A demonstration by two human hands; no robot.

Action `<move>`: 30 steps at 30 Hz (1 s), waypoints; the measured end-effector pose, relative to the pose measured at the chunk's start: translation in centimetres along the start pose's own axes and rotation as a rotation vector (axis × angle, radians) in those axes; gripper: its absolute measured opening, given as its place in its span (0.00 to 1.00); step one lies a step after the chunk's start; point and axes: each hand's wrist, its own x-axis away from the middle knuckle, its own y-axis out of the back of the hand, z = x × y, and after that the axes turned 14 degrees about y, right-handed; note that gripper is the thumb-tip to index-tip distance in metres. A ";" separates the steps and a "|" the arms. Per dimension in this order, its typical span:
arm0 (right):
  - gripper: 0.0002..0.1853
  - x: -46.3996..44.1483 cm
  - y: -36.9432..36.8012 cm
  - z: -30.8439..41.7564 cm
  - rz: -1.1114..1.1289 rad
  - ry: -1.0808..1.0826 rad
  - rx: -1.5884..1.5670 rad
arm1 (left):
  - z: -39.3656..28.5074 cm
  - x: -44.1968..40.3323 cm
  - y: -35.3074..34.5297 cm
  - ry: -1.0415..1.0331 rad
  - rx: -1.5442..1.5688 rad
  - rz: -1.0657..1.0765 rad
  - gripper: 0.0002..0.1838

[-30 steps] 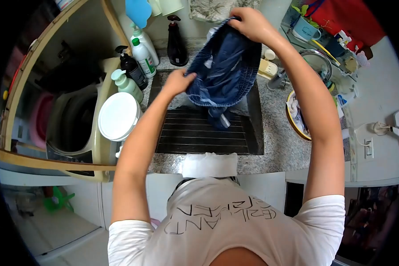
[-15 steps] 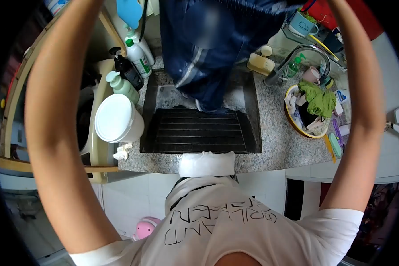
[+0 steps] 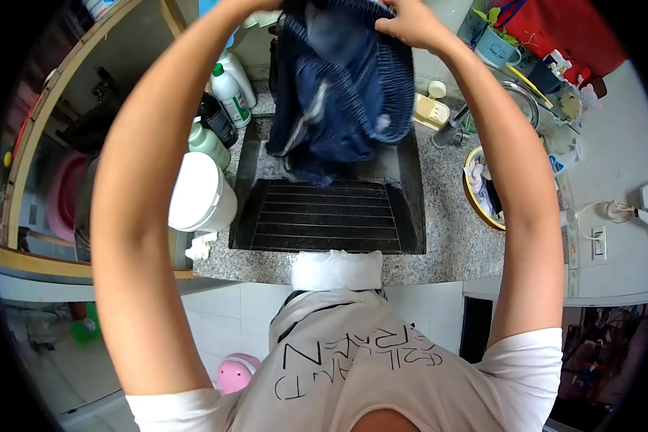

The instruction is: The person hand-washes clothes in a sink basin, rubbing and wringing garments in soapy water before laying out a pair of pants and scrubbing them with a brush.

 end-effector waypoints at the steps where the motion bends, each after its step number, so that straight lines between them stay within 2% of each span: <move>1: 0.10 0.5 -0.5 -0.2 -0.015 -0.025 0.002 | -0.7 2.8 -0.5 0.287 0.180 0.122 0.12; 2: 0.09 0.5 -1.5 -1.5 -0.068 0.052 0.032 | -0.3 5.1 -1.0 0.308 0.149 0.205 0.10; 3: 0.09 0.5 -1.7 -1.6 -0.067 0.046 0.030 | 0.2 7.7 -1.2 0.284 0.014 0.310 0.17; 4: 0.08 0.3 -2.0 -1.3 -0.092 0.069 -0.053 | 2.2 10.2 -3.8 0.204 0.049 0.238 0.22; 6: 0.05 -0.2 -2.6 -0.2 -0.132 0.088 -0.213 | -0.4 15.7 -4.8 0.476 0.111 0.310 0.28; 7: 0.05 -0.5 -2.7 0.6 -0.136 0.088 -0.212 | -1.4 18.2 -5.6 0.528 0.147 0.235 0.27; 8: 0.04 -0.6 -2.8 1.4 -0.164 0.061 -0.181 | -0.8 20.5 -7.6 0.627 0.258 0.270 0.27; 9: 0.03 -0.5 -2.7 2.3 -0.193 0.033 -0.150 | 0.6 23.0 -9.7 0.592 0.303 0.310 0.29; 10: 0.03 -0.3 -1.8 3.5 -0.119 -0.113 -0.421 | -0.7 25.1 -10.0 0.681 0.223 0.290 0.33; 12: 0.03 -0.7 -1.9 3.3 -0.205 -0.098 -0.407 | -1.0 28.6 -12.1 0.868 0.493 0.245 0.36; 13: 0.04 -0.9 -2.1 2.8 -0.288 -0.085 -0.398 | -1.0 29.8 -12.9 1.074 0.668 0.332 0.38; 14: 0.03 -1.2 -2.4 1.8 -0.418 0.040 -0.186 | -2.8 29.7 -11.2 1.210 0.686 0.444 0.38; 15: 0.03 -1.3 -2.0 0.6 -0.398 0.005 -0.236 | -4.7 29.6 -9.4 1.347 0.702 0.557 0.38; 17: 0.02 -0.3 -1.2 -0.1 -0.368 -0.086 -0.479 | -6.2 30.0 -8.2 1.468 0.813 0.671 0.34; 18: 0.03 0.1 -0.6 -0.5 -0.356 -0.136 -0.434 | -6.2 29.9 -7.4 1.521 0.964 0.789 0.29; 19: 0.03 0.6 -0.1 -0.8 -0.344 -0.185 -0.389 | -5.2 29.1 -6.9 1.508 1.071 0.995 0.23; 21: 0.03 1.5 1.1 -1.8 -0.303 -0.169 -0.195 | -3.9 26.7 -5.7 1.426 1.145 0.899 0.18; 23: 0.05 2.7 2.7 -1.4 -0.174 -0.162 -0.114 | -2.5 22.3 -3.2 1.588 1.119 0.665 0.15; 24: 0.05 3.1 3.0 -2.5 -0.173 -0.161 -0.114 | -2.0 20.7 -2.1 1.447 1.160 0.541 0.15; 25: 0.06 3.4 3.0 -4.3 -0.070 -0.038 0.113 | -1.7 19.3 -1.2 1.305 1.192 0.418 0.15; 26: 0.08 3.8 2.8 -5.7 0.032 0.087 0.340 | -1.3 17.6 -0.3 1.278 1.169 0.367 0.15; 27: 0.08 4.3 2.2 -6.4 0.033 0.089 0.337 | -0.9 16.2 0.3 1.251 1.143 0.317 0.16; 29: 0.14 5.1 1.1 -6.3 0.350 0.178 0.192 | 0.2 14.0 0.5 1.203 1.245 0.266 0.19; 30: 0.18 5.9 0.3 -5.5 0.382 0.044 0.098 | 0.8 12.9 0.5 1.198 1.284 0.295 0.28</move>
